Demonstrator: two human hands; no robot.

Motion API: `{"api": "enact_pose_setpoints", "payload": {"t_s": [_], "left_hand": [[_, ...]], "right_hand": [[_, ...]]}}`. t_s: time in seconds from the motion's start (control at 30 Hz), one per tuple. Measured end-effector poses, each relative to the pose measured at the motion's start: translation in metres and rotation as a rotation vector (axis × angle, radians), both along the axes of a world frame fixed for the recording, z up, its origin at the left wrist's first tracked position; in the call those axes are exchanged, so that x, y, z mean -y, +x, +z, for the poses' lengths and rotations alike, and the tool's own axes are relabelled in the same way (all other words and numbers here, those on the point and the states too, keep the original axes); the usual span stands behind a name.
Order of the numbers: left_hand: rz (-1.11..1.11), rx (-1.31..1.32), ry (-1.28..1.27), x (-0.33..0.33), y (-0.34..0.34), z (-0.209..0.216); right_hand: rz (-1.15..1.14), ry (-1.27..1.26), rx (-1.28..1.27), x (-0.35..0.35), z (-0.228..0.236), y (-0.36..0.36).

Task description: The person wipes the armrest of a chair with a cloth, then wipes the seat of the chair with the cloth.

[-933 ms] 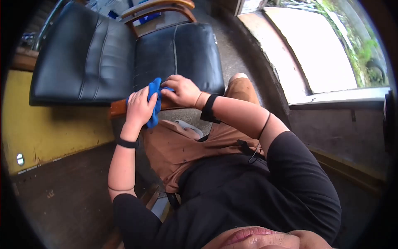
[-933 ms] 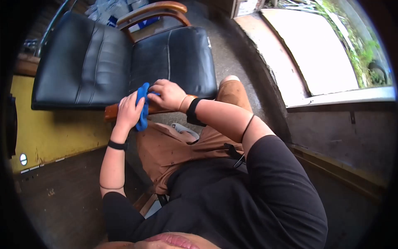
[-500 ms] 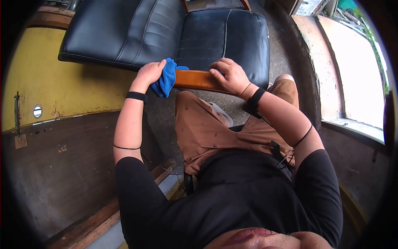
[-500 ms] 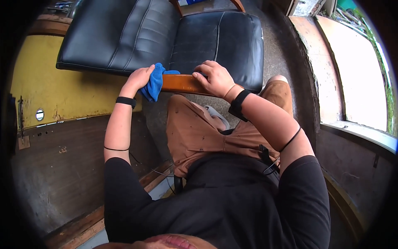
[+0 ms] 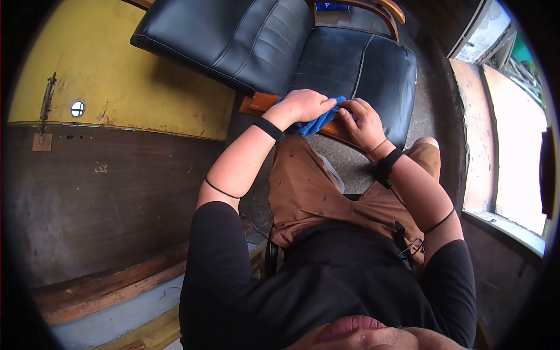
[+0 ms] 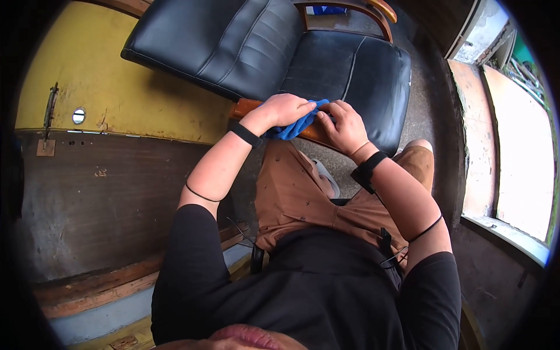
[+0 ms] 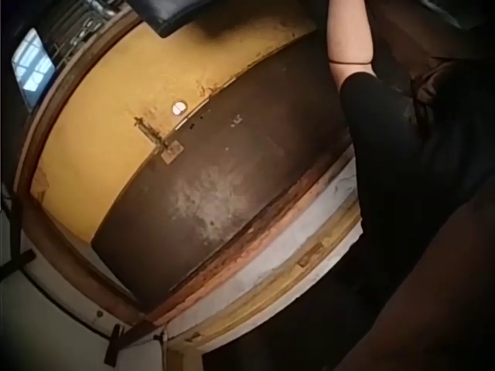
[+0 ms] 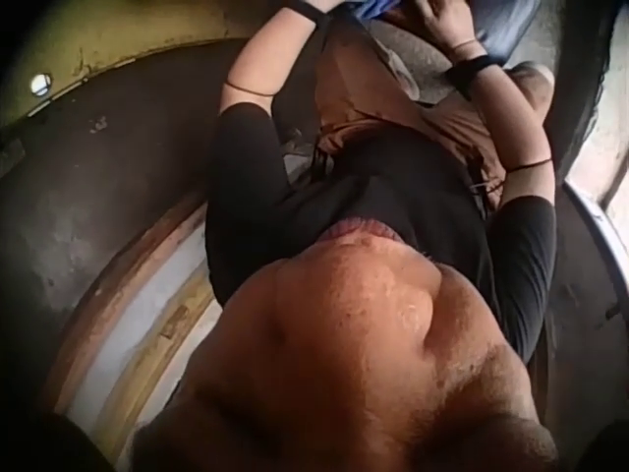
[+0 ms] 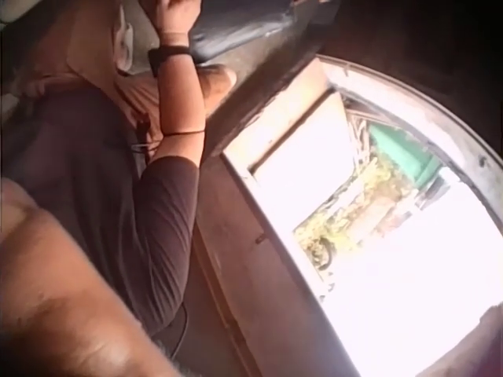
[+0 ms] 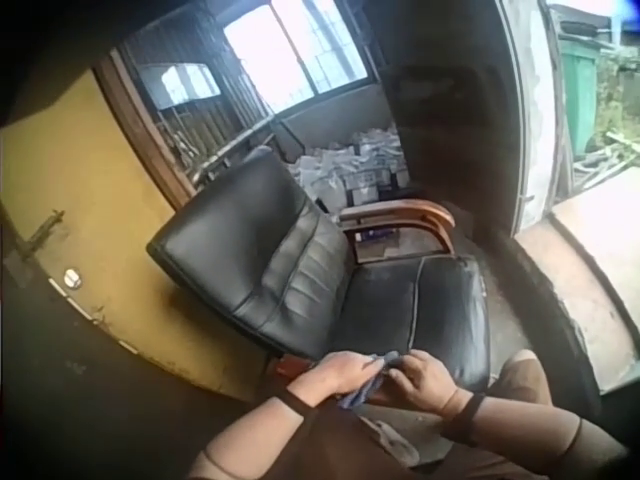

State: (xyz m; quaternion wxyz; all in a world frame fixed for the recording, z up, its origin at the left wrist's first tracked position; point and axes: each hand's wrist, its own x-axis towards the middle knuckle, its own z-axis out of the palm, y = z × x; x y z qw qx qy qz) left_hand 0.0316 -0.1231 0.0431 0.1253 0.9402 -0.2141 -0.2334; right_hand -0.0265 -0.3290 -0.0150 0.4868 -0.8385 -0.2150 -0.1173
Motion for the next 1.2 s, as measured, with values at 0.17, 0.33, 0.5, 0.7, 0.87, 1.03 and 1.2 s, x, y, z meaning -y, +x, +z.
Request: {"api": "enact_pose_setpoints", "payload": {"t_s": [0.17, 0.33, 0.5, 0.7, 0.87, 1.03, 1.2], "left_hand": [[0.127, -0.044, 0.117, -0.054, 0.016, 0.009], [0.239, 0.064, 0.293, -0.098, 0.034, 0.007], [0.147, 0.058, 0.127, -0.067, 0.021, -0.003], [-0.141, 0.257, -0.155, 0.007, -0.010, -0.019], [-0.029, 0.073, -0.275, -0.006, -0.011, -0.007], [0.083, 0.340, -0.194, -0.077, -0.001, -0.007], [0.248, 0.233, -0.202, -0.107, 0.011, -0.015]], "right_hand": [[0.008, -0.002, -0.029, -0.001, 0.007, -0.002], [0.007, -0.011, -0.041, 0.003, 0.003, 0.000], [-0.012, 0.001, -0.042, 0.000, 0.001, 0.001], [-0.053, 0.035, -0.035, -0.004, -0.001, 0.002], [-0.022, 0.030, -0.057, -0.004, 0.003, 0.002], [-0.012, -0.056, -0.106, -0.001, 0.001, 0.006], [-0.056, -0.036, -0.082, 0.001, 0.002, 0.005]]}}
